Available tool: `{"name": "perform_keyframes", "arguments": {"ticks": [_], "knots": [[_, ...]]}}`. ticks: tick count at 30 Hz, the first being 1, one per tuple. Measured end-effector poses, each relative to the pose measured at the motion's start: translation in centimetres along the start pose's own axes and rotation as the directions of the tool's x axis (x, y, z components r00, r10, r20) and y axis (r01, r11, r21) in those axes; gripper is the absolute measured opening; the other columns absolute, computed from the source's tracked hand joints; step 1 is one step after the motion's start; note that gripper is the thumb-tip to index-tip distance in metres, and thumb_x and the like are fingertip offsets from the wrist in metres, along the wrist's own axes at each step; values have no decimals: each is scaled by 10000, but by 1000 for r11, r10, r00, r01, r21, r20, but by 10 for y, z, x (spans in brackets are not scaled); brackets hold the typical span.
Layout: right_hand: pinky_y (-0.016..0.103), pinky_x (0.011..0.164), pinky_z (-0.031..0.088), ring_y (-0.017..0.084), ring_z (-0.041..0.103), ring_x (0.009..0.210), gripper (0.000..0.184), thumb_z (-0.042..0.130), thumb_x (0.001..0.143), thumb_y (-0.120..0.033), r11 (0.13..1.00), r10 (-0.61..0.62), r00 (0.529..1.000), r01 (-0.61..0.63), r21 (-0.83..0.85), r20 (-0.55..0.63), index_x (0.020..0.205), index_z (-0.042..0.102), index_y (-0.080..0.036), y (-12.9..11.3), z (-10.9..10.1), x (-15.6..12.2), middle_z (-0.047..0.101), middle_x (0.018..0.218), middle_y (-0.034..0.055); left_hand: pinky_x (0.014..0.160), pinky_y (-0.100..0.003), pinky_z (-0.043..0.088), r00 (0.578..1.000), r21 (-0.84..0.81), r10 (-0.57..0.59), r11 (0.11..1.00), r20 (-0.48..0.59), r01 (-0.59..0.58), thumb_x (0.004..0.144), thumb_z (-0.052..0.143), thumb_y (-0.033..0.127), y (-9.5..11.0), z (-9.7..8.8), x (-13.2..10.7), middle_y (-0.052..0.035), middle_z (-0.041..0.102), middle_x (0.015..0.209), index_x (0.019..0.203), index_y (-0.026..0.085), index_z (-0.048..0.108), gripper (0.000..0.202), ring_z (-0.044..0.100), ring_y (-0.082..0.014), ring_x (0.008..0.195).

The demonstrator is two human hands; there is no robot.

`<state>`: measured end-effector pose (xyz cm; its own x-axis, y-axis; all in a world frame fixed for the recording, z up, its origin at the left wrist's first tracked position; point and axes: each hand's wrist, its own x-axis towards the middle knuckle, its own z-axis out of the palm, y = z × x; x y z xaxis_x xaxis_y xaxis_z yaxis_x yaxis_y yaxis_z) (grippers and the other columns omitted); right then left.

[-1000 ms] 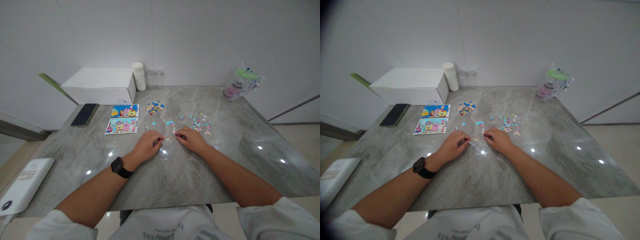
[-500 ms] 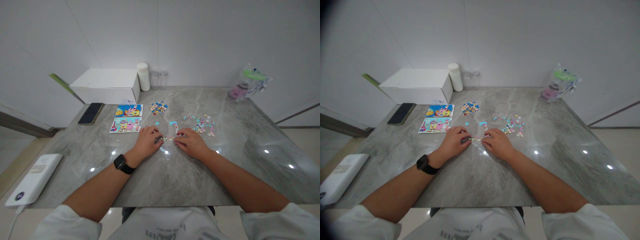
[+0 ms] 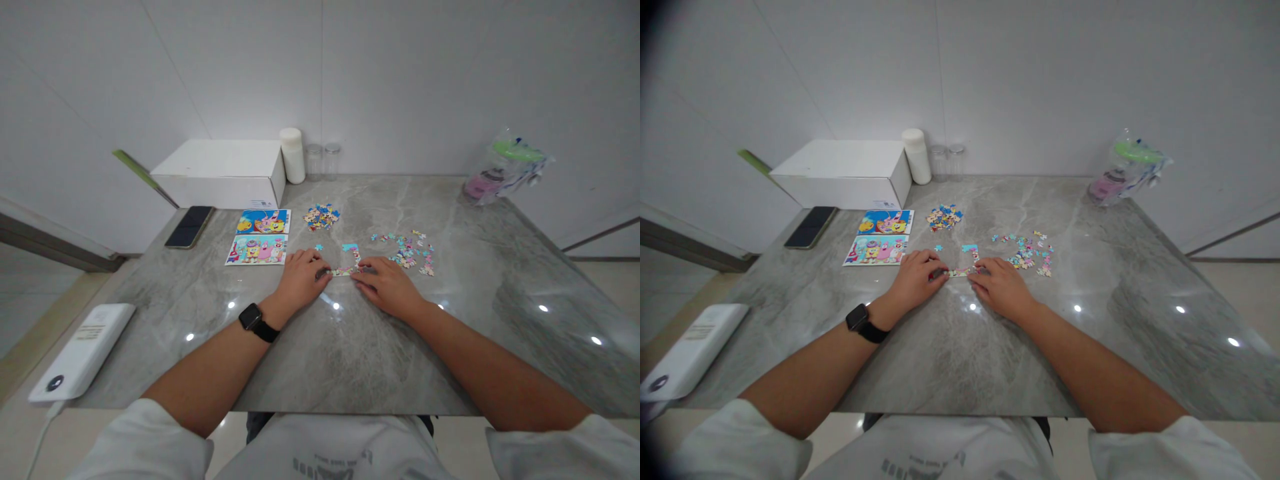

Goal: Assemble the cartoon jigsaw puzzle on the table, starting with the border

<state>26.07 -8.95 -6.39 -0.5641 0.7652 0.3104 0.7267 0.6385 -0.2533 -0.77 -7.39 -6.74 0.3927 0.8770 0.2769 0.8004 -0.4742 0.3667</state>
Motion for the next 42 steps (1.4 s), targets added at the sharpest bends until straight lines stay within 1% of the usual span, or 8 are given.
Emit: {"name": "perform_keyframes", "arguments": {"ticks": [6,14,18,22,25,28,32,42], "knots": [[494,1001,540,306,629,1144,240,655,993,-285,996,-55,998,54,-69,-20,1169,817,-276,3,1,-1,686,1277,140,962,-472,423,1000,23,10,1000,2,-10,950,742,371,-2,1,0,-62,689,1177,1077,277,795,166,584,-282,1115],[479,1013,552,291,646,1141,230,662,992,-278,994,-94,994,91,-58,-54,1165,814,-277,7,3,-2,687,1274,128,982,-486,443,1000,31,21,999,15,-22,955,733,387,-1,-2,-2,-66,684,1218,1126,287,787,205,590,-289,1152],[486,1021,547,300,646,1148,246,664,979,-253,995,-98,990,93,-46,-98,1186,796,-261,9,-1,-2,699,1254,130,1004,-481,464,997,13,23,1000,-67,-22,949,716,318,-15,-25,-4,-78,687,1248,1186,267,765,248,612,-285,1159],[483,1015,545,295,654,1142,243,647,989,-250,994,-108,988,103,-45,-113,1191,783,-248,15,-3,-4,709,1255,128,1004,-449,501,986,-8,18,1000,-164,-19,976,634,259,-38,-56,-4,-86,701,1143,1161,224,752,222,648,-261,1087],[484,1007,546,293,662,1130,242,650,986,-246,994,-104,987,101,-33,-119,1189,782,-256,17,-2,-5,716,1254,122,1001,-436,509,988,11,96,995,-120,-96,970,658,280,-45,-65,-3,-86,706,1137,1149,224,749,209,651,-260,1091],[480,1008,546,286,670,1118,242,652,982,-236,995,-96,987,97,-4,-132,1181,784,-272,17,-2,-5,722,1244,111,994,-446,506,987,36,161,986,-2,-161,938,734,353,-41,-59,-5,-87,708,1188,1124,237,769,222,654,-266,1083],[470,998,549,281,672,1120,237,648,980,-234,996,-77,987,81,25,-139,1171,782,-280,17,-3,-5,725,1233,106,977,-447,500,977,42,182,981,113,-188,903,785,390,-31,-44,-7,-81,703,1201,1076,256,796,219,647,-274,1089],[467,999,547,279,671,1124,220,649,988,-247,997,-62,990,66,29,-125,1164,779,-275,15,-2,-4,727,1228,101,948,-442,483,986,30,138,990,96,-141,958,729,375,-32,-23,3,-72,704,1208,1099,279,807,188,629,-267,1089]]}}
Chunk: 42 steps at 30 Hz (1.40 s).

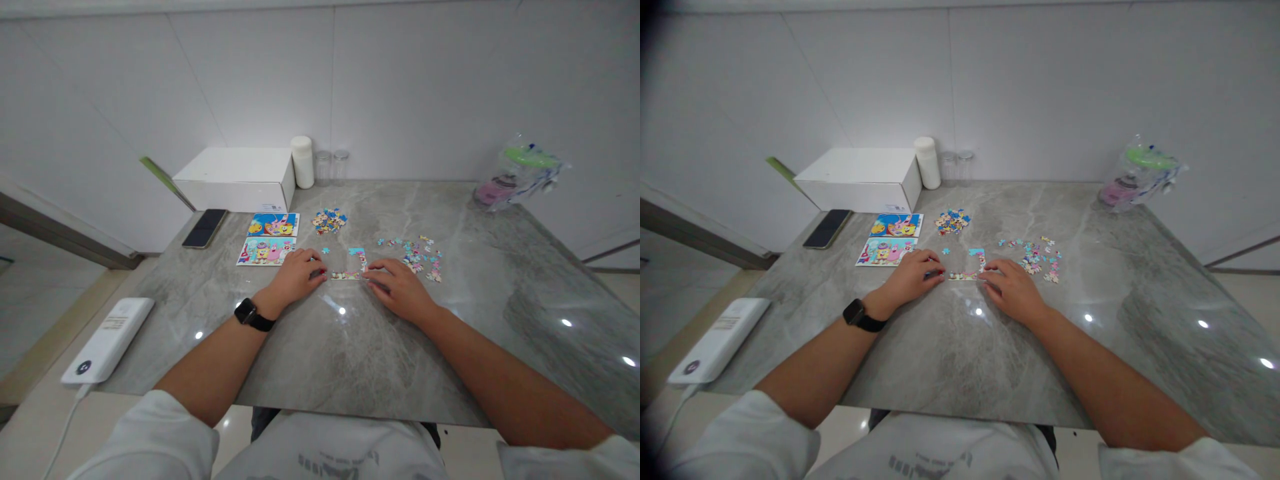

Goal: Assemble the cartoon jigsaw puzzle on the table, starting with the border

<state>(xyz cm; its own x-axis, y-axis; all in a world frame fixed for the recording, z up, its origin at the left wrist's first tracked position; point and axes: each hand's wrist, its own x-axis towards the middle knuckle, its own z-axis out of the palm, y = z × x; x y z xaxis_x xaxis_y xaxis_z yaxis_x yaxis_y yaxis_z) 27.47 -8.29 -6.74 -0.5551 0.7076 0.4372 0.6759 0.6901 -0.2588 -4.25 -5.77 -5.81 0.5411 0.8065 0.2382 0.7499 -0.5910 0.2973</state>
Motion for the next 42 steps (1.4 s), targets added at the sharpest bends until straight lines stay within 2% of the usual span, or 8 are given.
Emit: {"name": "perform_keyframes", "arguments": {"ticks": [7,11,13,16,21,30,35,42], "knots": [[473,1001,552,279,673,1126,235,628,997,-266,1000,14,1000,-14,15,9,1174,783,-274,2,-1,-1,727,1234,109,957,-449,490,1000,-23,13,1000,-7,-13,951,739,367,-5,3,-3,-68,706,1210,1120,300,816,198,638,-266,1102],[478,1008,552,280,671,1130,247,619,994,-253,1000,14,1000,-14,26,5,1180,781,-272,3,-3,-1,725,1238,112,1004,-454,501,993,-50,-30,998,-110,25,936,748,366,-24,-13,-7,-73,711,1225,1194,270,782,277,654,-260,1108],[478,1006,554,279,673,1127,245,617,993,-241,1000,11,1000,-11,24,1,1173,781,-274,3,-4,-1,725,1234,111,1020,-444,508,979,-67,-80,995,-185,69,927,751,367,-36,-22,-9,-78,717,1179,1147,239,790,257,659,-258,1109],[477,993,559,280,675,1117,241,619,988,-234,1000,16,1000,-16,17,-2,1159,785,-276,4,-6,-1,727,1219,110,1004,-435,517,984,-43,-82,996,-155,77,942,715,342,-44,-26,-12,-74,724,1147,1106,255,815,210,666,-253,1084],[479,987,558,285,677,1116,244,610,993,-236,1000,21,1000,-21,11,-13,1160,787,-258,5,-7,-2,727,1220,120,959,-441,512,999,46,-25,999,-39,27,955,707,353,-37,-18,-12,-72,731,1142,1080,297,843,193,670,-255,1039],[463,971,555,276,679,1093,230,621,984,-224,1000,13,999,-13,3,-31,1141,787,-252,5,-7,-2,728,1202,118,950,-446,523,999,53,-45,998,17,44,939,728,344,-29,-21,-11,-67,741,1128,1037,275,846,169,686,-259,1029],[466,977,554,278,676,1101,235,617,993,-250,999,34,999,-34,7,-28,1155,786,-268,6,-9,-2,725,1201,113,946,-439,525,999,34,-41,999,-7,41,965,687,346,-32,-21,-11,-71,755,1109,1037,262,837,186,691,-257,1017],[477,991,558,277,676,1106,229,628,987,-238,1000,27,999,-27,-5,-47,1149,787,-271,10,-10,-3,721,1200,111,953,-432,531,986,-2,-100,995,-131,100,980,632,305,-40,-23,-11,-78,755,1063,1033,232,812,202,690,-251,996]]}}
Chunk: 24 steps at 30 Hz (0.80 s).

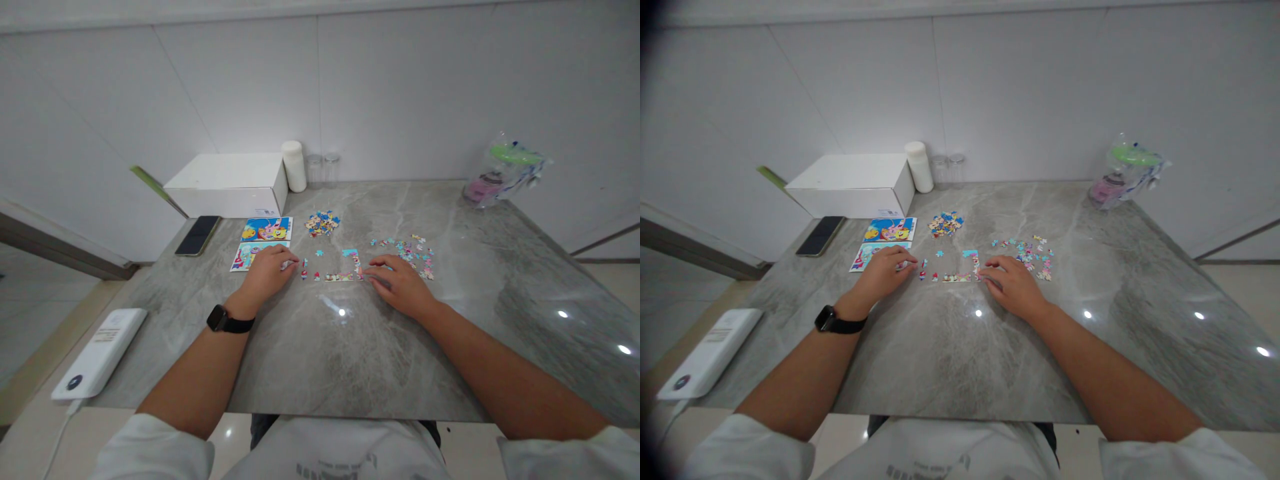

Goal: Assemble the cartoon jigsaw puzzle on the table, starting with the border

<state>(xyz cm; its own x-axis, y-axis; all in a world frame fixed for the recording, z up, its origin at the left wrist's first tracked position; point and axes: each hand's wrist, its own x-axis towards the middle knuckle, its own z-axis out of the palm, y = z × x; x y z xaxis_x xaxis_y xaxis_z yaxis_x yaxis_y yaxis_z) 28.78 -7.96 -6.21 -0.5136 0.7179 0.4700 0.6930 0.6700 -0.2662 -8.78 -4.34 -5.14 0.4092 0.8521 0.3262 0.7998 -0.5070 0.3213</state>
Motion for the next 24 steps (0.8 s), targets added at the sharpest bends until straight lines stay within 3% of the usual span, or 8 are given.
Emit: {"name": "perform_keyframes", "arguments": {"ticks": [6,11,24], "knots": [[482,987,561,277,680,1094,234,621,992,-235,1000,-6,1000,6,-12,11,1157,787,-258,-1,1,-1,721,1204,118,1030,-455,525,994,-21,88,996,72,-86,934,737,390,7,1,-1,-82,759,1214,1152,254,794,263,696,-265,1112],[482,987,560,281,679,1102,245,621,989,-232,1000,5,1000,-5,1,13,1159,794,-271,-2,0,0,714,1215,122,1070,-466,509,976,-34,130,991,176,-126,963,702,380,4,3,0,-63,771,1268,1154,280,802,238,700,-258,1164],[459,966,567,271,682,1088,241,606,998,-235,1000,0,1000,0,20,19,1146,793,-270,-5,0,1,718,1203,117,1041,-446,523,987,-73,88,994,136,-78,971,683,356,3,8,5,-70,808,1168,1071,254,812,193,732,-249,1096]]}}
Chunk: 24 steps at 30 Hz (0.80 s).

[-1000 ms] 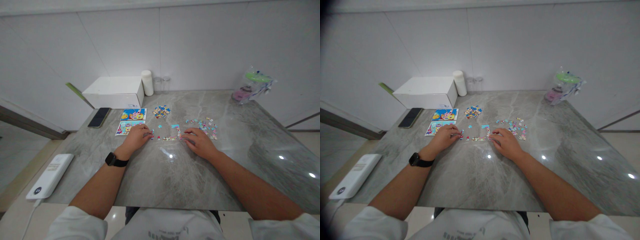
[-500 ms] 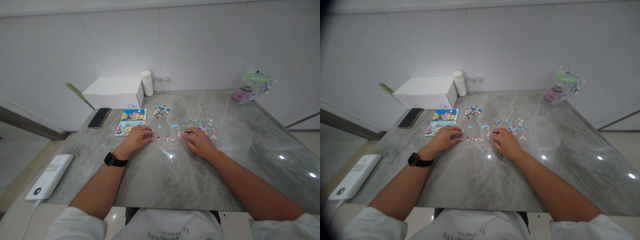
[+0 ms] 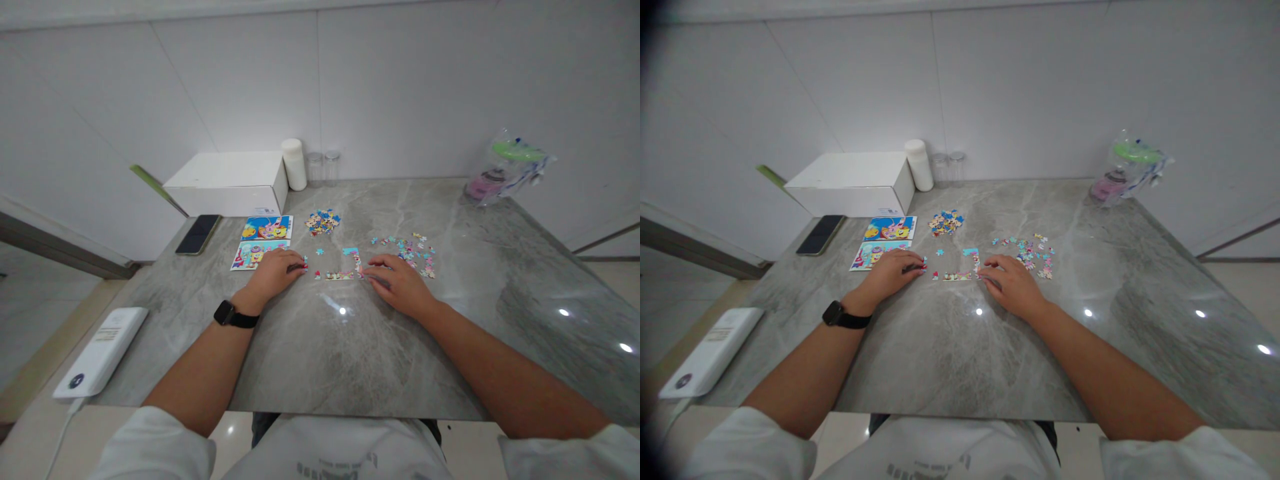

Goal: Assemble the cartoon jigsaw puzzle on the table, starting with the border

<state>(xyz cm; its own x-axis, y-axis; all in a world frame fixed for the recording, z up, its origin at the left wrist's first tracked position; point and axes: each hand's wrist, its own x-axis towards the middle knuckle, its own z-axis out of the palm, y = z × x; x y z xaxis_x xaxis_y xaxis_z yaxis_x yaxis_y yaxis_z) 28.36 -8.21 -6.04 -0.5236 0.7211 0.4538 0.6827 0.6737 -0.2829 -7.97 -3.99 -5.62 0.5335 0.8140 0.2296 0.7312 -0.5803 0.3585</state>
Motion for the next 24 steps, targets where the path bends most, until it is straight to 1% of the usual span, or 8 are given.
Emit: {"name": "perform_keyframes", "arguments": {"ticks": [3,7,11,15,21,24], "knots": [[460,956,569,274,685,1083,241,614,988,-223,1000,-1,1000,1,-2,-1,1140,797,-260,0,0,0,720,1206,123,1021,-432,530,1000,-10,-8,1000,-9,8,971,682,356,-1,2,0,-69,807,1155,1068,248,807,191,734,-245,1070],[459,952,571,274,687,1075,241,617,983,-215,1000,4,1000,-4,-8,8,1133,799,-258,0,1,0,723,1202,122,981,-429,543,999,-9,-48,999,-20,48,957,702,373,-3,4,0,-68,807,1132,1103,249,793,212,732,-259,1042],[467,972,570,280,685,1097,250,621,982,-220,1000,11,1000,-12,9,24,1150,800,-268,1,1,0,721,1219,123,996,-451,543,996,-13,-82,997,-40,82,941,725,377,-2,3,0,-83,796,1170,1155,243,775,257,722,-283,1067],[466,967,571,277,688,1078,254,611,989,-224,1000,10,1000,-11,16,24,1150,803,-266,1,0,0,723,1214,125,1012,-472,545,990,-24,-128,992,-53,127,926,741,381,3,0,-2,-95,781,1205,1196,239,757,306,716,-293,1073],[443,943,575,269,692,1058,238,612,991,-229,1000,-3,1000,3,-4,19,1131,804,-249,-1,-1,1,726,1204,125,1038,-454,529,995,-36,-99,995,-19,98,941,717,393,2,2,-1,-81,771,1241,1193,240,754,297,703,-287,1117],[450,948,574,273,695,1058,244,607,991,-228,1000,1,1000,-1,7,29,1133,805,-254,-1,0,1,727,1204,122,1024,-451,528,994,-33,-108,994,-3,108,943,711,396,1,3,-1,-77,776,1233,1192,243,757,296,703,-288,1106]]}}
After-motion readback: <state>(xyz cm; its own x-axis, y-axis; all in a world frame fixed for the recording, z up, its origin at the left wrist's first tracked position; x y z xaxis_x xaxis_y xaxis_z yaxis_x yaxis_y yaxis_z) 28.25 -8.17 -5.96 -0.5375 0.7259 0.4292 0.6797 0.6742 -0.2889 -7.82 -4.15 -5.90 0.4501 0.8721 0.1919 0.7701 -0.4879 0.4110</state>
